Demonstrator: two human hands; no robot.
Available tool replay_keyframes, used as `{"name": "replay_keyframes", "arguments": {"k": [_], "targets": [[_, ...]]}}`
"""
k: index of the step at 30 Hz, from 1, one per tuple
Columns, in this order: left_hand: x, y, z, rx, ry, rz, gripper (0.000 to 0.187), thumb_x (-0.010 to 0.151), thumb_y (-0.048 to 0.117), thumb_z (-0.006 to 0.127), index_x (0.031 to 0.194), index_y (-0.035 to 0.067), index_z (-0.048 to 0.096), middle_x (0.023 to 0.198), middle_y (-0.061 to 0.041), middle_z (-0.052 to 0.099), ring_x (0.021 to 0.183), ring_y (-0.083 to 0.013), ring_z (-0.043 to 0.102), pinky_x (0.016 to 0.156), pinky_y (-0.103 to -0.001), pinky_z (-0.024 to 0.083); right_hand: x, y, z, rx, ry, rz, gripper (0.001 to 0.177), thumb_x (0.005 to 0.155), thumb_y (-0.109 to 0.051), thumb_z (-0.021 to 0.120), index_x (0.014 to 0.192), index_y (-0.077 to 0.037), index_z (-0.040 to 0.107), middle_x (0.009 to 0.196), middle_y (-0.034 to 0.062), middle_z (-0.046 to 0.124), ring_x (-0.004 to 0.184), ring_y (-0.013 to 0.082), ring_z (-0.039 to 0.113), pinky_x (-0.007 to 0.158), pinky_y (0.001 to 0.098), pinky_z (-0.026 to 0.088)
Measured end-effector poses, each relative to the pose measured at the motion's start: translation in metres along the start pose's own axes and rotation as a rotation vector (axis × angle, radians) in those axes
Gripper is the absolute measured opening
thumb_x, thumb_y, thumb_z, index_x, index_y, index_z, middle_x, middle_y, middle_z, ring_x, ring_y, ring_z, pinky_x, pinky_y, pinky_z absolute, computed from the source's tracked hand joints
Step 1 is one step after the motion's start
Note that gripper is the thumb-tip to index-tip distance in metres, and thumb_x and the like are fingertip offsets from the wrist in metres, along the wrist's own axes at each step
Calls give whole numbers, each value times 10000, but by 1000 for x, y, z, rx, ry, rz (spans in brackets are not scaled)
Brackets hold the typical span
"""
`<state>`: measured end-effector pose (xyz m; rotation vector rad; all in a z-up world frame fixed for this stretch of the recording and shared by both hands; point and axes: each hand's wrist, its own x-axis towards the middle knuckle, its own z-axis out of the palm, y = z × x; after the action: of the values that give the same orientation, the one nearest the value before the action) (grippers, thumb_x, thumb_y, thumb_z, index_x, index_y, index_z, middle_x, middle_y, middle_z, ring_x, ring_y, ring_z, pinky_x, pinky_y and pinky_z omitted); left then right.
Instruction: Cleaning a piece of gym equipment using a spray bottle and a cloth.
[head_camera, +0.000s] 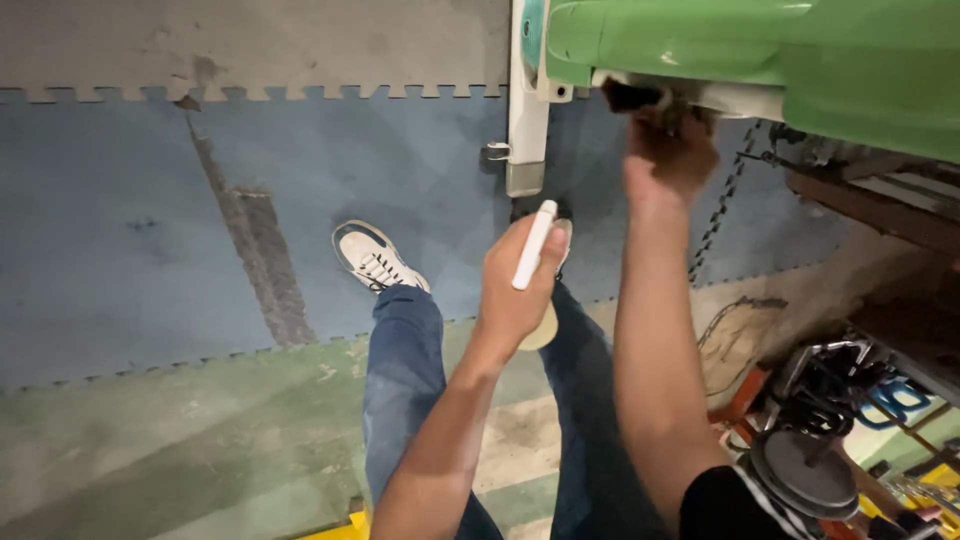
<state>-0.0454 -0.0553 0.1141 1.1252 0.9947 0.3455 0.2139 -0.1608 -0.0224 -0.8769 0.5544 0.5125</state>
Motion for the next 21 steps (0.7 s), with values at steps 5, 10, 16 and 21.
{"name": "replay_keyframes", "arguments": {"k": [5,10,16,21], "targets": [[0,45,1,-11,-35,35,330,1018,290,661,1198,14,669,1022,-164,713,920,-340,711,814,-387,559,13,16,23,-23,-72,-71,280,852,-179,530,1034,-11,661,931,182,675,814,338,669,770,500,598],[8,83,1,36,-48,90,325,1020,287,673,1198,15,666,1022,-169,705,935,-369,690,819,-402,554,34,9,-4,-91,-109,205,354,785,-52,460,1081,24,639,970,170,670,878,351,659,882,471,598],[7,100,12,38,-46,117,334,1011,300,671,1185,15,667,1029,-176,704,936,-378,694,815,-413,559,-65,-58,76,-200,-192,169,306,892,-119,545,1170,-21,628,1092,169,700,957,307,668,904,414,530],[5,121,17,91,-98,80,326,1007,295,669,1184,22,682,1035,-184,709,963,-394,689,823,-429,552,-97,-64,33,-228,-5,-92,270,1023,-109,507,1245,25,584,1102,150,692,982,282,667,916,403,535]]}}
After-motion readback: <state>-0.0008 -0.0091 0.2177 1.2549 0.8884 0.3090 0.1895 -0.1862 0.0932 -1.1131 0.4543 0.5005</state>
